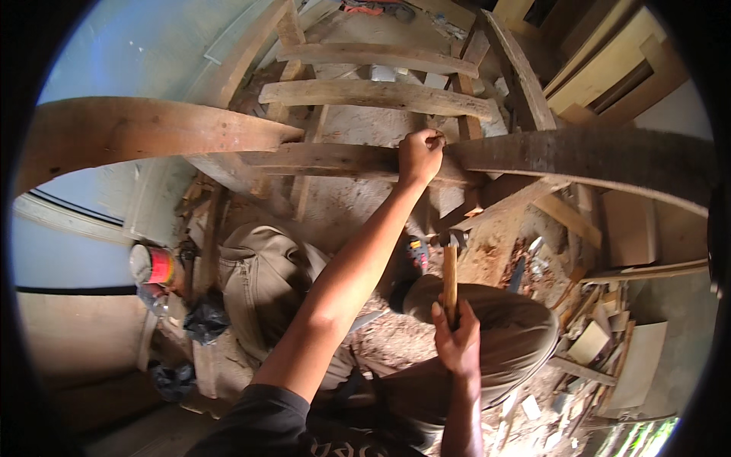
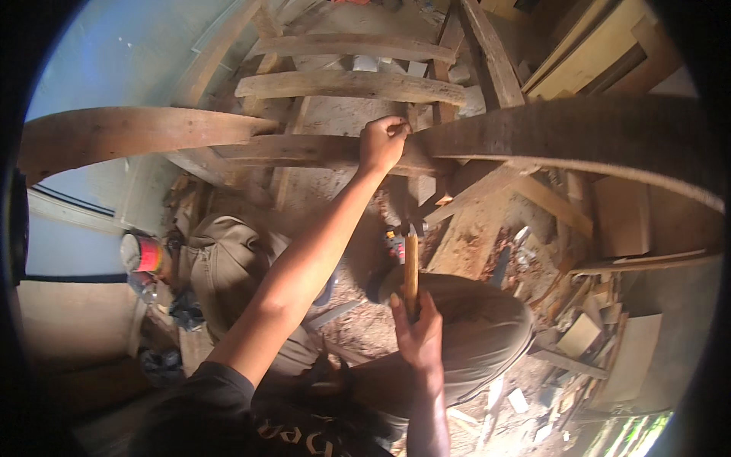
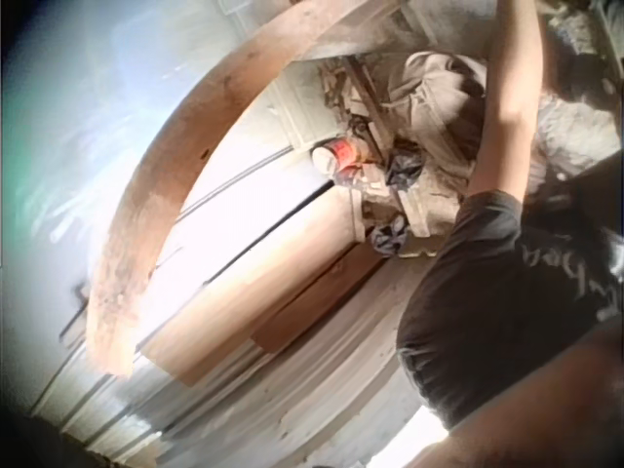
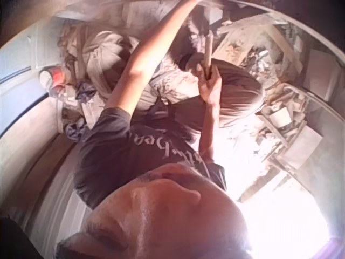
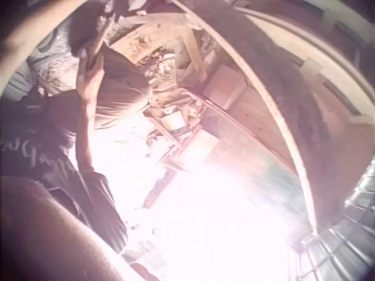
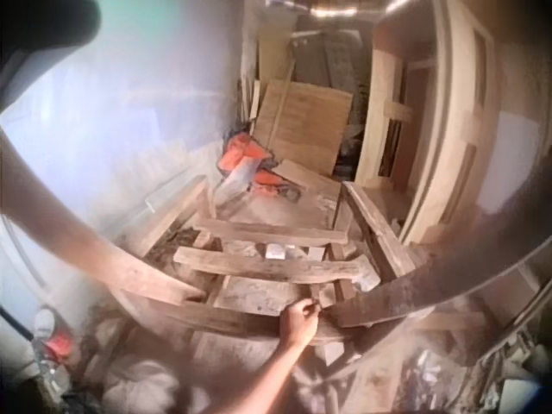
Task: The person sits on the floor and uses a hammer to drive nails into wooden planks. They repeatedly pick up nails from a container and hammer them into the wood, occasionally adjusting the planks.
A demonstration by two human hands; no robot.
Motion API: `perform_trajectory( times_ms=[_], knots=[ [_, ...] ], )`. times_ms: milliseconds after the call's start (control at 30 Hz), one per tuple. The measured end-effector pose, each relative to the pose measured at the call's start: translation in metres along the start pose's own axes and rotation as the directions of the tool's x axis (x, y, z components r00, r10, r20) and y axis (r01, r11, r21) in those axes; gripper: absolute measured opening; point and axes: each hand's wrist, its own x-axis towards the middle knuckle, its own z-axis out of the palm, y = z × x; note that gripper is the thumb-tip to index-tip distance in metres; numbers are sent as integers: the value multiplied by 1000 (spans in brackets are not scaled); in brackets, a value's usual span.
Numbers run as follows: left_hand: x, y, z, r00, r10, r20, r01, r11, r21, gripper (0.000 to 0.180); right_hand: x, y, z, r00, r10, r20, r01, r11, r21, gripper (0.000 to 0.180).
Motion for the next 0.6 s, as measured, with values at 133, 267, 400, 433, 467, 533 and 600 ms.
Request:
perform_trajectory(
  times_ms=[133, 267, 400, 433, 467, 533, 600],
  knots=[
    [3, -5, 17, 998, -1, 61, -4, 997, 80, 16, -13, 38, -12, 994, 107, 1, -107, 993, 59, 33],
    [7, -15, 16, 996, 40, 74, -50, 990, 132, 16, -19, 52, -6, 983, 184, 12, -184, 978, 93, 34],
    [9, -15, 17, 998, 17, 57, -22, 995, 93, 17, -18, 49, 2, 982, 178, 56, -184, 975, 125, 35],
    [9, -14, 18, 999, 16, 52, -20, 995, 93, 17, -21, 32, 4, 962, 272, 27, -273, 953, 135, 35],
    [8, -13, 19, 999, 15, 46, -19, 995, 94, 17, -19, 31, 5, 964, 264, 30, -265, 956, 125, 35],
    [7, -15, 19, 999, 22, 32, -25, 995, 100, 17, -18, 30, 7, 967, 251, 40, -254, 961, 107, 36],
    [7, -13, 19, 999, 41, 17, -43, 994, 105, 17, -16, 30, 7, 982, 186, 31, -188, 979, 84, 34]
  ],
)
